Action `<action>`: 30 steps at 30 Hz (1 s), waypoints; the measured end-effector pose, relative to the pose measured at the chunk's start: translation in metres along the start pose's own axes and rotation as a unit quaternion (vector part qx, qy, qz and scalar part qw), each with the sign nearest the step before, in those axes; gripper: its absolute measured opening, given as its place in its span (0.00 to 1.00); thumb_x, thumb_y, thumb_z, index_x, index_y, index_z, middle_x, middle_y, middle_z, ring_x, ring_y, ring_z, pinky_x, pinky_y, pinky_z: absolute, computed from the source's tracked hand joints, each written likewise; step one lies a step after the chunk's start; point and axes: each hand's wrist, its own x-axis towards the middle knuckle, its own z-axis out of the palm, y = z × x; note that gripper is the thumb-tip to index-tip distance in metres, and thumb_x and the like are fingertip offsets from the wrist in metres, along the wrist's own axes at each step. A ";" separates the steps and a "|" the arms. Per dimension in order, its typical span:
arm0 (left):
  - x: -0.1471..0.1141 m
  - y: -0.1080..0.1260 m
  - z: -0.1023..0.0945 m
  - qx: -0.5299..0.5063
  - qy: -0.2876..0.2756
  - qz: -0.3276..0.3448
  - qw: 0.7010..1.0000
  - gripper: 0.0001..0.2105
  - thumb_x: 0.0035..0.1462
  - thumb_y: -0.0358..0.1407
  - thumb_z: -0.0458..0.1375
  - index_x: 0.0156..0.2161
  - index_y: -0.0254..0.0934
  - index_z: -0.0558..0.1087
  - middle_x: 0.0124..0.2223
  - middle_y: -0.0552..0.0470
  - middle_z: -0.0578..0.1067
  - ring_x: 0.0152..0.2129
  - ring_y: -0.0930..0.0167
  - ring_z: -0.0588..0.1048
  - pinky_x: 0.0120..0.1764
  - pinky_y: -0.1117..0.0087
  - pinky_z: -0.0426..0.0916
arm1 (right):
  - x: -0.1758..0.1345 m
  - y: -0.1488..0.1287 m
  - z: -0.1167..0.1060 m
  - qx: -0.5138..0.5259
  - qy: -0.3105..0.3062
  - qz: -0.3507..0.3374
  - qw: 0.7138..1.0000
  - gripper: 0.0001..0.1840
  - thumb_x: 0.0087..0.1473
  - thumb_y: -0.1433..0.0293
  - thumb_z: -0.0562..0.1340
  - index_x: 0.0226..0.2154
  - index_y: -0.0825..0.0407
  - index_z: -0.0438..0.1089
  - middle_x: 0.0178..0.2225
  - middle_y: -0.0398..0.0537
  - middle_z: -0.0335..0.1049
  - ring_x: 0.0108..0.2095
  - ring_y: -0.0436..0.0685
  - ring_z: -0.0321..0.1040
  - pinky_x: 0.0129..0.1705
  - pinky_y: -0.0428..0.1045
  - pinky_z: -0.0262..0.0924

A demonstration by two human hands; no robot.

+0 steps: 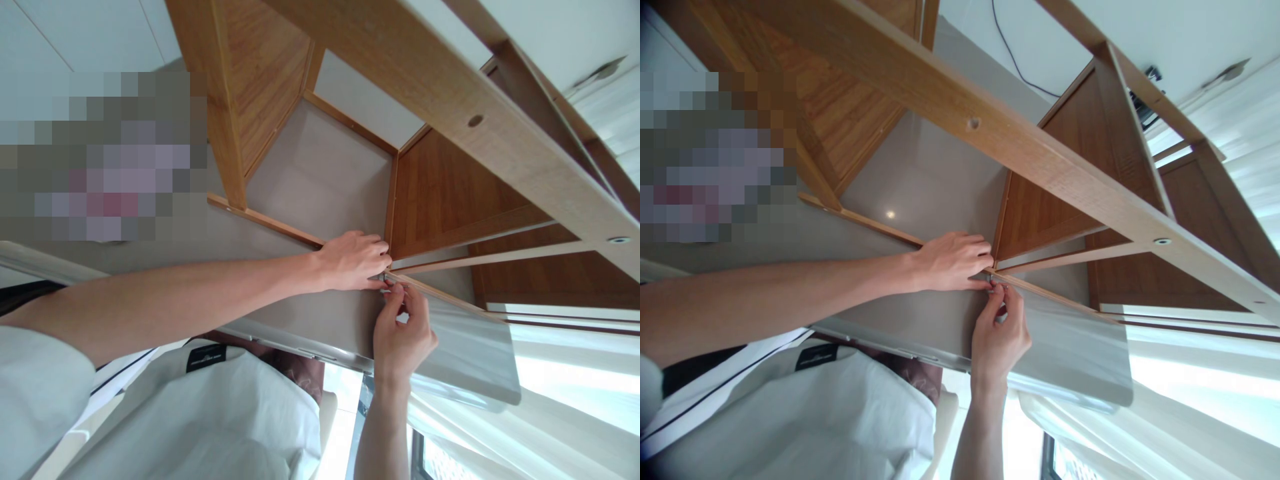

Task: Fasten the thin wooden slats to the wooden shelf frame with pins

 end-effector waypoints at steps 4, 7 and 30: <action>-0.001 0.000 0.000 -0.006 0.000 0.000 1.000 0.15 0.62 0.46 0.62 0.41 0.34 0.77 0.40 0.46 0.78 0.41 0.62 0.76 0.34 0.63 0.65 | -0.003 0.005 0.003 -0.026 -0.007 -0.081 0.996 0.15 0.68 0.64 0.55 0.44 0.53 0.75 0.36 0.50 0.79 0.33 0.53 0.75 0.35 0.45 0.63; -0.001 0.000 -0.001 -0.007 -0.004 0.000 1.000 0.15 0.63 0.46 0.62 0.40 0.34 0.77 0.40 0.46 0.78 0.41 0.62 0.76 0.34 0.63 0.65 | -0.004 0.005 0.003 -0.029 -0.010 -0.087 0.996 0.14 0.68 0.65 0.55 0.45 0.52 0.75 0.36 0.49 0.79 0.34 0.52 0.75 0.36 0.45 0.63; 0.001 0.002 0.000 0.007 0.001 -0.004 1.000 0.16 0.62 0.47 0.61 0.39 0.34 0.77 0.38 0.48 0.78 0.40 0.62 0.76 0.33 0.62 0.65 | 0.004 0.000 -0.002 0.096 -0.040 0.114 0.988 0.15 0.64 0.56 0.59 0.41 0.48 0.73 0.34 0.45 0.81 0.32 0.54 0.78 0.36 0.46 0.64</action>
